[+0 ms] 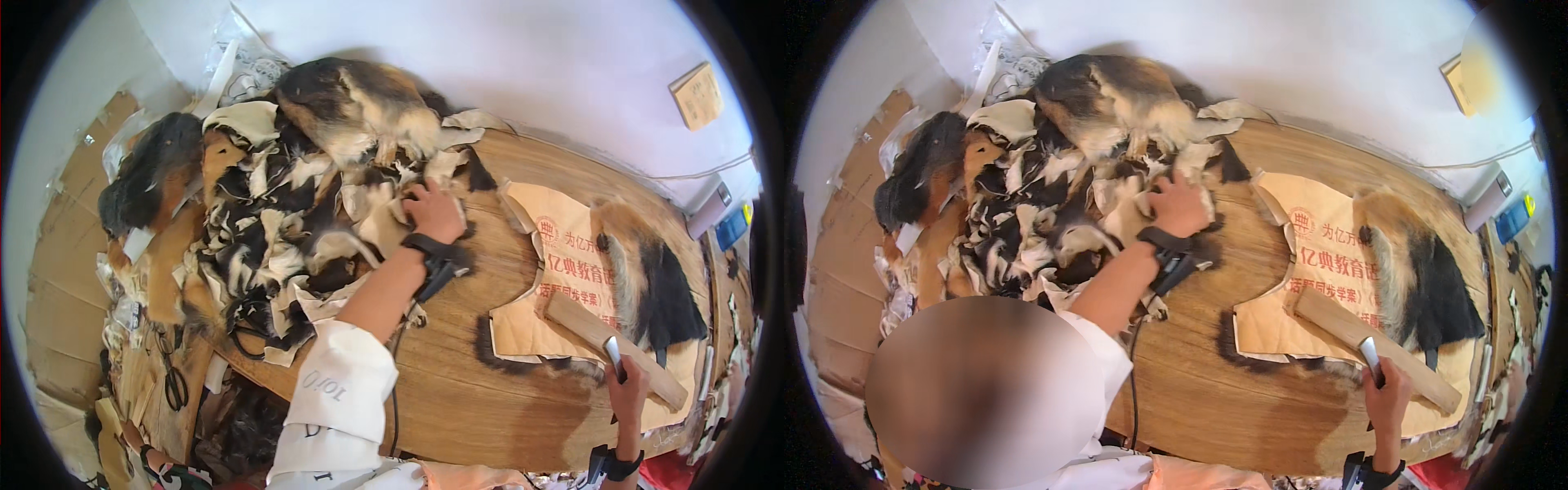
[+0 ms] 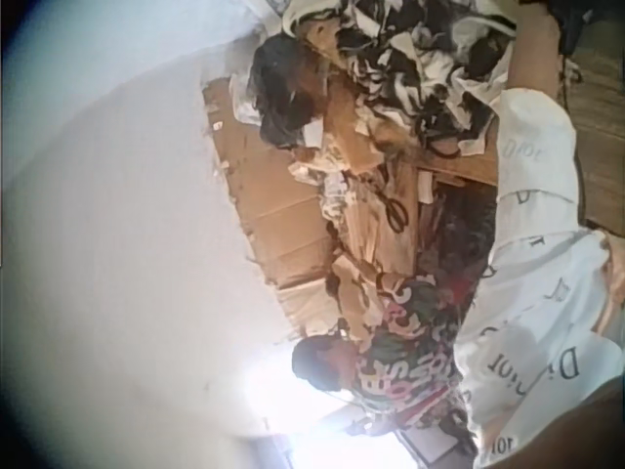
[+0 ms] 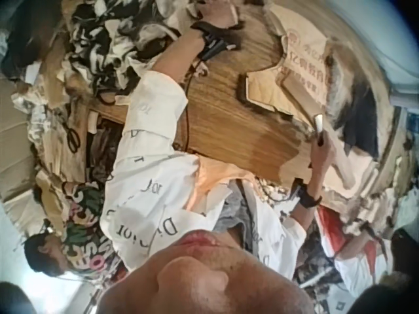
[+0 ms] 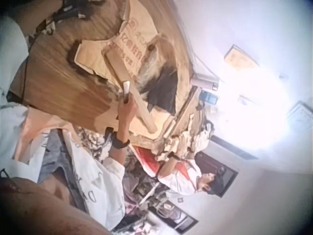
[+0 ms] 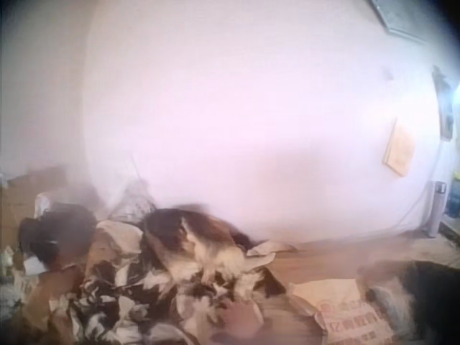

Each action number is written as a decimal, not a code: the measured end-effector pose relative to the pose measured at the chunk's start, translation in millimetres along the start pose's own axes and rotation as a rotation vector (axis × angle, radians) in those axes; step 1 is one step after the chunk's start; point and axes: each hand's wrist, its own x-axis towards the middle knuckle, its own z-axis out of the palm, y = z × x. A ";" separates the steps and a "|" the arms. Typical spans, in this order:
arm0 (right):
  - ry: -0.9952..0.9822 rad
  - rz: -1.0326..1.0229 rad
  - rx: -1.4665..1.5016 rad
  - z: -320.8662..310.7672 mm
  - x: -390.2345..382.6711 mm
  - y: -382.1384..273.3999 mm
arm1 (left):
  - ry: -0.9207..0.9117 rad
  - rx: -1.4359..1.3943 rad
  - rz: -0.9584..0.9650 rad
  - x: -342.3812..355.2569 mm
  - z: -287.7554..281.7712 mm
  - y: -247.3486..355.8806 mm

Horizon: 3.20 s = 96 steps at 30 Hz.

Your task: The recorder is seen preparing and cutting animal skins or leather pieces on a wooden workshop table, using a template and a cutting tool.

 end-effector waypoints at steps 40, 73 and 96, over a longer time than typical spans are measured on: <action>0.335 0.566 -0.321 -144.5 -72.4 347.1 | -0.158 -0.721 0.565 -94.8 29.9 260.0; -0.078 0.716 -0.290 -134.2 154.7 361.5 | -0.385 -1.251 0.001 -81.0 27.9 114.0; 0.133 0.308 -0.025 -96.5 223.1 368.0 | -0.004 -0.003 0.343 -112.8 -28.1 148.5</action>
